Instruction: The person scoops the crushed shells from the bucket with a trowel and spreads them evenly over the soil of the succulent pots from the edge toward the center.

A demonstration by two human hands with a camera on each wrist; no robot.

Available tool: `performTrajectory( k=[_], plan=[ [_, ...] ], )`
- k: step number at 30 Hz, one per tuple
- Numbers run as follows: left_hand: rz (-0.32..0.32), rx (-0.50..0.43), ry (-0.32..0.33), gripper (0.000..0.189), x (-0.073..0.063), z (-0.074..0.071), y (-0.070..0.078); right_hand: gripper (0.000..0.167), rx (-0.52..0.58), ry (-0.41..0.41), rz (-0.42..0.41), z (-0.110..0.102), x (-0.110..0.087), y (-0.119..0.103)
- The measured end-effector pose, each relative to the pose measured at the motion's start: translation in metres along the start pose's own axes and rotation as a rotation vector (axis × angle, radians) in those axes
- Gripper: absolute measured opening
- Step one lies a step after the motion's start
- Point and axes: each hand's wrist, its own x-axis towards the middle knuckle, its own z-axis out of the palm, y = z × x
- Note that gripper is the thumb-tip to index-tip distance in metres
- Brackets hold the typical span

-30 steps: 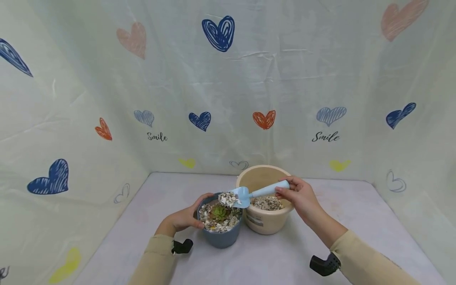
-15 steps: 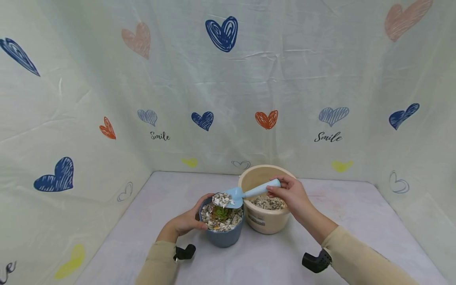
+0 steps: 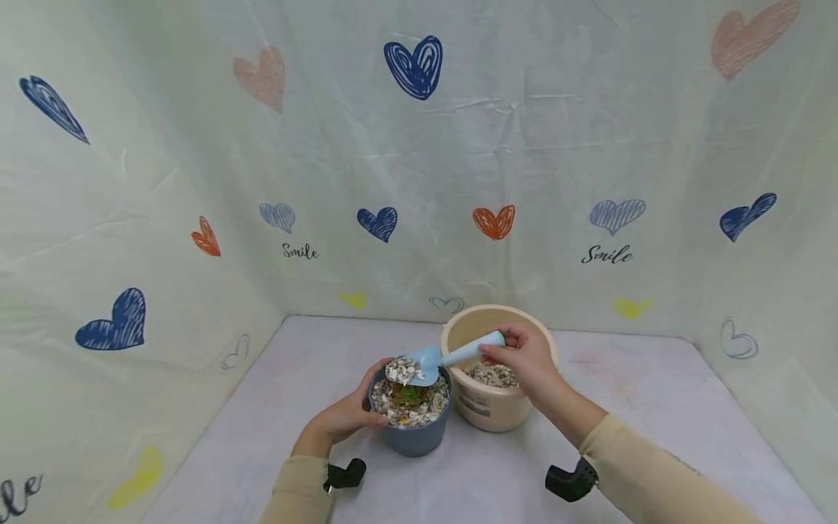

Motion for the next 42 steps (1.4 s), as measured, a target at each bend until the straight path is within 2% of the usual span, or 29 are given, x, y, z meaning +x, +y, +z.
performTrajectory(
  k=[4, 7, 14, 22, 34, 42],
  plan=[
    [-0.005, 0.004, 0.036, 0.117, -0.002, 0.004, -0.002, 0.034, -0.043, 0.013, 0.073, 0.006, 0.001, -0.002],
    [-0.012, 0.012, 0.064, 0.116, -0.004, 0.006, -0.003, 0.035, -0.073, 0.007, 0.097, 0.009, 0.001, -0.003],
    [-0.012, 0.021, 0.108, 0.112, -0.008, 0.011, -0.001, 0.037, -0.121, -0.018, 0.084, 0.016, 0.004, -0.006],
    [-0.022, 0.016, 0.143, 0.112, -0.011, 0.017, 0.002, 0.034, -0.118, -0.032, 0.074, 0.024, 0.011, -0.004],
    [-0.016, -0.003, 0.200, 0.109, -0.014, 0.024, -0.001, 0.035, -0.140, -0.045, 0.075, 0.034, 0.013, -0.007],
    [-0.024, 0.005, 0.268, 0.111, -0.016, 0.028, -0.004, 0.032, -0.138, -0.076, 0.054, 0.040, 0.014, -0.012]
  ],
)
